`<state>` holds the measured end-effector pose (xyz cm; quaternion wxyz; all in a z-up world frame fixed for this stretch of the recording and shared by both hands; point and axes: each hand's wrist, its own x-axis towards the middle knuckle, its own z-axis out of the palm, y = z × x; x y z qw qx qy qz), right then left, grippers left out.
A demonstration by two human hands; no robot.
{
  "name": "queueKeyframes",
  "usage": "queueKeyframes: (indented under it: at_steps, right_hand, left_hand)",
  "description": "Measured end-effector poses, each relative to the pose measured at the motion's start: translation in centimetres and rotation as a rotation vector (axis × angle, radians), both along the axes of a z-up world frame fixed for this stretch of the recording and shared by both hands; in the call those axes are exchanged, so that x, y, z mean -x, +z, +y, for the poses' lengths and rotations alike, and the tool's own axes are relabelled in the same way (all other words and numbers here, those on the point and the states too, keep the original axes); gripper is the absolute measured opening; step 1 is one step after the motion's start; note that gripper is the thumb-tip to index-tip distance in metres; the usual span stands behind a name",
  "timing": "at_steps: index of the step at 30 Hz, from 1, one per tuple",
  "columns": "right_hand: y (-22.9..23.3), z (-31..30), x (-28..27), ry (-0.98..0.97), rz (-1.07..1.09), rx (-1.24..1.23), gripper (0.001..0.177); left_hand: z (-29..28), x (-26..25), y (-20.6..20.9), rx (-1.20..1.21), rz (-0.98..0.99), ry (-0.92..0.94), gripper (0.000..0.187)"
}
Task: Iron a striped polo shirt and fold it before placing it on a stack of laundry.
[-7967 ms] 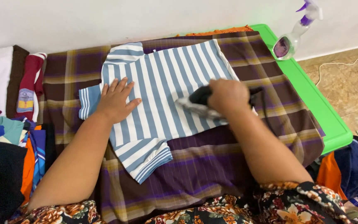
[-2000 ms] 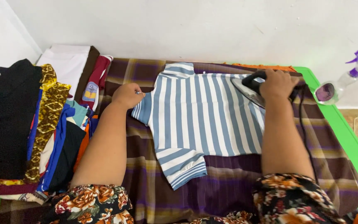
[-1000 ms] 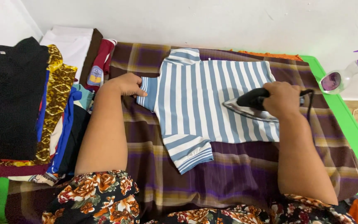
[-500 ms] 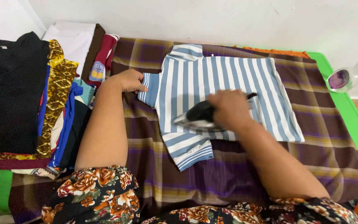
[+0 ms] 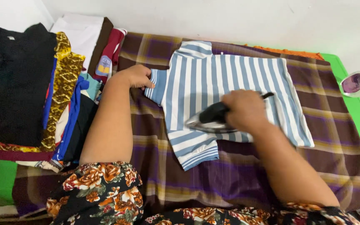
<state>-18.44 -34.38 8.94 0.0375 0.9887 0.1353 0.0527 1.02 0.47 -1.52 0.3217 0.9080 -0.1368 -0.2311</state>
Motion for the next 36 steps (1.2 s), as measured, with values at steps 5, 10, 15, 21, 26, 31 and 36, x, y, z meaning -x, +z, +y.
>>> queueKeyframes:
  at_steps: [5,10,15,21,26,31,36]
  right_hand:
    - [-0.5,4.2,2.1,0.239,0.018,0.044,0.008]
    - [-0.4,0.8,0.0,0.074,0.015,0.015,0.021]
    - [-1.0,-9.3,-2.4,-0.194,-0.073,-0.014,0.030]
    - [-1.2,-9.6,-2.3,-0.243,-0.117,-0.052,0.025]
    - [-0.6,0.1,0.2,-0.061,-0.024,-0.058,0.021]
    - [-1.7,1.5,0.4,0.140,-0.052,-0.009,0.022]
    - [-1.1,-7.5,-2.3,-0.220,0.034,0.015,0.026]
  left_hand:
    - [-0.4,0.5,0.7,-0.004,0.002,0.016,0.026]
    - [-0.1,0.5,0.6,-0.029,-0.022,0.004,0.029]
    - [-0.2,0.7,1.2,-0.009,-0.012,-0.006,0.027]
    - [-0.4,0.6,1.1,-0.046,-0.013,0.002,0.027]
    - [0.1,0.1,0.4,-0.050,-0.036,-0.041,0.028]
    - [-0.4,0.8,1.7,-0.129,-0.020,0.013,0.027]
    - [-0.1,0.1,0.5,-0.099,0.000,0.032,0.026]
